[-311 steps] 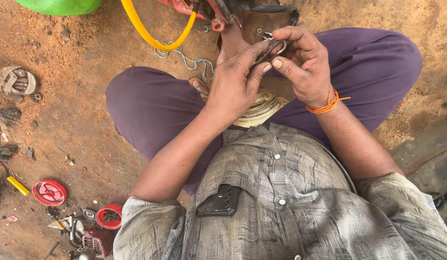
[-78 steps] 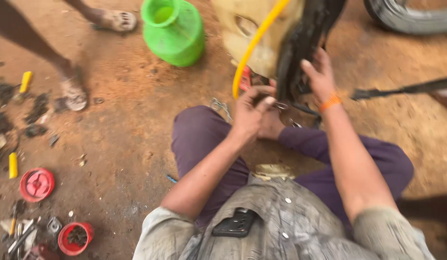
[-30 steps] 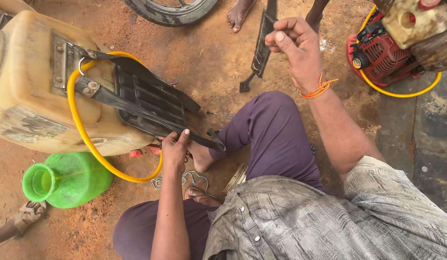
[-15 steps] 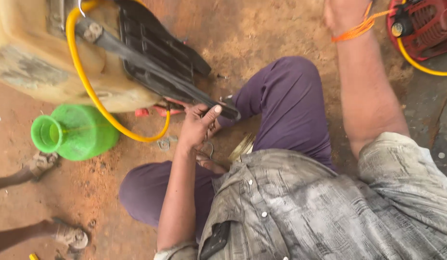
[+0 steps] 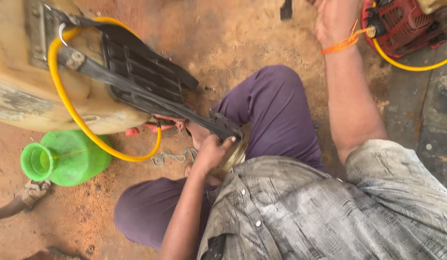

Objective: The recorder is repairing a backpack-style mechanical sprayer, adjusting tubes and internal components.

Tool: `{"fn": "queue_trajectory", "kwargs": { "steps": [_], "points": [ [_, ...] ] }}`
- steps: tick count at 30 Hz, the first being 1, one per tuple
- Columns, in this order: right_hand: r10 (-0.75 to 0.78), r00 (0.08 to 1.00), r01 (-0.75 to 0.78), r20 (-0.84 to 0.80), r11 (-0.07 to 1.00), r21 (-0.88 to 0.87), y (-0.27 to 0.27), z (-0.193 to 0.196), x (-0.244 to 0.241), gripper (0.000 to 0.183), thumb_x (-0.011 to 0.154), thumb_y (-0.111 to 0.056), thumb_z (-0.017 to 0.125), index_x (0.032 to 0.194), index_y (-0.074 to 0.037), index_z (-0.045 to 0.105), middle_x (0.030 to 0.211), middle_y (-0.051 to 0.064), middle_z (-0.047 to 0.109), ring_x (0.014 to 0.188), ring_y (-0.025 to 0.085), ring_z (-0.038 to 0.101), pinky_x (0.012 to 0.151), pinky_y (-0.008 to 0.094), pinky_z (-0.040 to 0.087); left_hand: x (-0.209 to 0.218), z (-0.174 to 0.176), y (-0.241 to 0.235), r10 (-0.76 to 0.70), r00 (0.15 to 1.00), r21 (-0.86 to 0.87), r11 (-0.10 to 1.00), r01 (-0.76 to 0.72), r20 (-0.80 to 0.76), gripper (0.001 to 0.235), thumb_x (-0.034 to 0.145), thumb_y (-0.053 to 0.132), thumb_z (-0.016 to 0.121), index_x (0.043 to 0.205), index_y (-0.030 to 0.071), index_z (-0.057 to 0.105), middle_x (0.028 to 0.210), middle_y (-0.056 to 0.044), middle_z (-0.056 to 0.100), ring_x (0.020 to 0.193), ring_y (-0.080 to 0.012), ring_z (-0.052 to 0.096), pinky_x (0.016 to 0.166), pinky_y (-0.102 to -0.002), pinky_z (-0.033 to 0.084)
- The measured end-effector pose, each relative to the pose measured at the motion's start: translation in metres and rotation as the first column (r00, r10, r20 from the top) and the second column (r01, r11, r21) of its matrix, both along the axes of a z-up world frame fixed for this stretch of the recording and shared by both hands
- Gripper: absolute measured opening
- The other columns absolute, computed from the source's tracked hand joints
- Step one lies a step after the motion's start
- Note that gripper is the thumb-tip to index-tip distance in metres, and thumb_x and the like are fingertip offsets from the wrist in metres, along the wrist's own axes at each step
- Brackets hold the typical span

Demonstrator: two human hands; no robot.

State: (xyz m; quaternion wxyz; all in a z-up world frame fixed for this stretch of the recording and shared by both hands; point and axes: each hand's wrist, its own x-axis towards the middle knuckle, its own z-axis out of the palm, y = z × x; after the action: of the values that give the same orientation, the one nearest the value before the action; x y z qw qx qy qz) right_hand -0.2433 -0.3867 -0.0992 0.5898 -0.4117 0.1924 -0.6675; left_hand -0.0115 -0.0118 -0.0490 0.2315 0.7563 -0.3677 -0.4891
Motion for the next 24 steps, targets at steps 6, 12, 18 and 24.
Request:
{"fn": "queue_trajectory", "kwargs": {
  "steps": [6,12,18,24],
  "points": [
    [0.093,0.976,-0.064,-0.198,0.987,0.145,0.013,0.133,0.025,0.018,0.106,-0.017,0.064,0.121,-0.011,0.057,0.107,0.003,0.069,0.097,0.013,0.069,0.077,0.029,0.058,0.012,-0.014,-0.010,-0.121,0.958,-0.043,0.990,0.136,0.261,0.043,0.091,0.039,0.068,0.106,0.000,0.074,0.099,-0.027,0.073,0.101,-0.0405,0.071,0.088,-0.046,0.054],
    [0.124,0.959,-0.063,-0.253,0.970,0.236,0.027,0.148,0.033,0.024,0.103,-0.017,0.064,0.124,-0.008,0.057,0.108,0.006,0.071,0.098,0.015,0.070,0.082,0.030,0.059,0.009,0.006,-0.019,-0.039,0.968,0.022,0.999,0.034,0.249,0.043,0.089,0.043,0.070,0.111,0.006,0.076,0.103,-0.022,0.075,0.105,-0.0358,0.072,0.094,-0.043,0.052],
    [0.130,0.955,-0.108,-0.268,0.990,0.093,0.024,0.153,0.046,0.022,0.103,-0.015,0.063,0.123,-0.007,0.058,0.109,0.008,0.070,0.100,0.016,0.070,0.083,0.030,0.058,0.015,-0.045,-0.009,-0.035,0.962,-0.005,0.999,0.038,0.272,0.043,0.092,0.045,0.069,0.113,0.007,0.074,0.104,-0.023,0.074,0.106,-0.0366,0.071,0.093,-0.043,0.054],
    [0.176,0.945,-0.139,-0.277,0.979,0.147,0.011,0.188,0.061,0.027,0.099,-0.022,0.064,0.122,-0.007,0.059,0.109,0.008,0.070,0.100,0.018,0.070,0.082,0.032,0.057,0.027,-0.093,-0.027,-0.389,0.662,0.099,0.897,0.431,0.641,0.037,0.090,0.043,0.081,0.118,0.019,0.077,0.120,-0.007,0.075,0.142,-0.0333,0.047,0.123,-0.053,0.022]
  ]
}}
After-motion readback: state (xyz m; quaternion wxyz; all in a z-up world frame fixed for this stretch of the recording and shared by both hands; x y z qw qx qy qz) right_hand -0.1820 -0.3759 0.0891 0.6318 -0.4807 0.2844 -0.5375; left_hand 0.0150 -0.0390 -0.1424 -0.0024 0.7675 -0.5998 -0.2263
